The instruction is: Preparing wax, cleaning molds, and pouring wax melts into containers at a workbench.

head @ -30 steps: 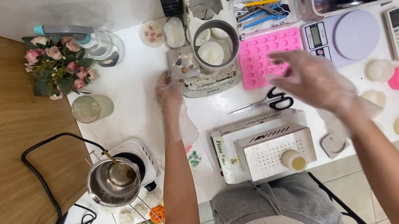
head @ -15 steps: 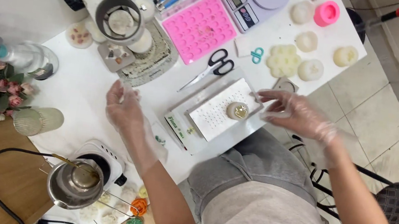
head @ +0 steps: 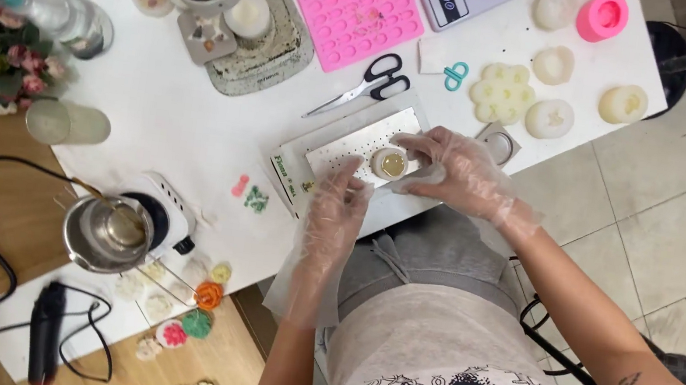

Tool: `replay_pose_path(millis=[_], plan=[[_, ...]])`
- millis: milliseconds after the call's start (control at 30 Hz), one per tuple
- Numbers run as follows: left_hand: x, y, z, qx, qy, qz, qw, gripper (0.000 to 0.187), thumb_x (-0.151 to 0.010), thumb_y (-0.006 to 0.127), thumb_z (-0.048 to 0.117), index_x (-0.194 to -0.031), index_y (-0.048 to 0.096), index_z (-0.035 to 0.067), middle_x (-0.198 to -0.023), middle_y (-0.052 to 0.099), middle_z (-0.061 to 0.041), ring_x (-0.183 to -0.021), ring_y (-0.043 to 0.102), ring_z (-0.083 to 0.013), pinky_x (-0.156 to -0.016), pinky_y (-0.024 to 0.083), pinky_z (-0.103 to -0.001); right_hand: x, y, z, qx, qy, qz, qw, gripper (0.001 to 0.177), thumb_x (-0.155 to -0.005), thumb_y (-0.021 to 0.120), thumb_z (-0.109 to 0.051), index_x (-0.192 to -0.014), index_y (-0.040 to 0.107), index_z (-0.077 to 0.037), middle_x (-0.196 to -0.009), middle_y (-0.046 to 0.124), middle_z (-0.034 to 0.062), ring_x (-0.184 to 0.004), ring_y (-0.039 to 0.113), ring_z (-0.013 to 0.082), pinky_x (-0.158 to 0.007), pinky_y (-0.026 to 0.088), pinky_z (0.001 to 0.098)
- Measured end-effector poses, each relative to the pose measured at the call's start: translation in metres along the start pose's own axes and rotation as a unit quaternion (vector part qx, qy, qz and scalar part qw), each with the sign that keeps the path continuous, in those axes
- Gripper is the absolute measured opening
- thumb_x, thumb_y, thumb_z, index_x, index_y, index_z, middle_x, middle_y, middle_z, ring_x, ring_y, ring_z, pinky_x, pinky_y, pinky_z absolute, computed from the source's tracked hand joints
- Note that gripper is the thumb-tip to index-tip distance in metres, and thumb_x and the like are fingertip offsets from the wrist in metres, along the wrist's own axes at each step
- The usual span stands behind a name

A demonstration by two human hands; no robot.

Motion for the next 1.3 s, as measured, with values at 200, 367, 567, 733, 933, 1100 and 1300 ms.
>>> replay_pose_path(millis=[200,367,567,733,933,1100,1300], plan=[[0.006,0.011,0.021,-0.048,0.012,0.001,0.999,0.065,-0.086,0.075,0.011,-0.148,0.053,0.012,-0.107,0.066,-0.007,-0.076,0.065,-0.0157,-0.071,0.058,-0.033,-0.008,-0.003,0.003,-0.022,-0.058,-0.028,0.998,0.069,-0.076,0.086,-0.029,-0.140,0.062,-0.023,-0.104,0.069,0.0056,-0.093,0.069,0.0198,-0.085,0.058,0.0357],[0.005,0.012,0.032,-0.055,0.008,0.017,0.998,0.072,-0.083,0.079,0.012,-0.149,0.052,0.013,-0.108,0.064,-0.007,-0.074,0.061,-0.0158,-0.070,0.058,-0.032,-0.012,-0.003,0.005,-0.022,-0.095,-0.045,0.994,0.066,-0.077,0.085,-0.030,-0.139,0.063,-0.022,-0.105,0.069,0.0056,-0.093,0.069,0.0192,-0.085,0.058,0.0352],[0.001,0.018,0.028,-0.089,0.019,0.050,0.995,0.077,-0.078,0.083,0.011,-0.148,0.053,0.015,-0.107,0.066,-0.005,-0.075,0.060,-0.0156,-0.069,0.057,-0.032,-0.020,0.003,0.006,-0.001,-0.121,-0.070,0.990,0.063,-0.077,0.084,-0.029,-0.137,0.063,-0.022,-0.108,0.069,0.0047,-0.090,0.069,0.0194,-0.086,0.059,0.0335],[0.002,0.017,0.028,-0.086,0.008,0.066,0.994,0.075,-0.078,0.083,0.011,-0.147,0.055,0.016,-0.108,0.067,-0.005,-0.075,0.062,-0.0154,-0.069,0.057,-0.032,-0.023,0.002,0.006,0.003,-0.131,-0.090,0.987,0.064,-0.077,0.083,-0.026,-0.137,0.063,-0.021,-0.109,0.068,0.0059,-0.093,0.070,0.0199,-0.089,0.059,0.0342],[0.000,0.017,0.031,-0.079,0.011,0.071,0.994,0.074,-0.079,0.085,0.013,-0.146,0.054,0.017,-0.110,0.067,-0.007,-0.073,0.063,-0.0159,-0.069,0.057,-0.032,-0.027,-0.001,0.004,0.015,-0.149,-0.102,0.984,0.064,-0.079,0.084,-0.029,-0.139,0.062,-0.022,-0.109,0.068,0.0055,-0.097,0.069,0.0226,-0.090,0.058,0.0362],[0.006,0.018,0.034,-0.076,0.046,0.102,0.991,0.072,-0.079,0.084,0.014,-0.145,0.057,0.021,-0.110,0.067,-0.006,-0.076,0.063,-0.0149,-0.068,0.057,-0.032,-0.024,-0.003,0.000,-0.004,-0.156,-0.108,0.982,0.060,-0.079,0.083,-0.027,-0.136,0.065,-0.023,-0.108,0.069,0.0037,-0.097,0.069,0.0209,-0.089,0.059,0.0351],[0.007,0.017,0.035,-0.074,0.033,0.098,0.992,0.067,-0.084,0.083,0.017,-0.146,0.058,0.022,-0.108,0.066,-0.005,-0.070,0.060,-0.0156,-0.066,0.056,-0.032,-0.022,-0.001,0.004,-0.031,-0.171,-0.094,0.980,0.059,-0.079,0.082,-0.027,-0.135,0.066,-0.022,-0.107,0.070,0.0029,-0.099,0.069,0.0195,-0.089,0.059,0.0347]])
Point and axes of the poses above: each hand's wrist, its own x-axis away from the middle knuckle, its own y-axis out of the palm, z = x × y, the point moved 10 cm from there along -x, towards the middle knuckle
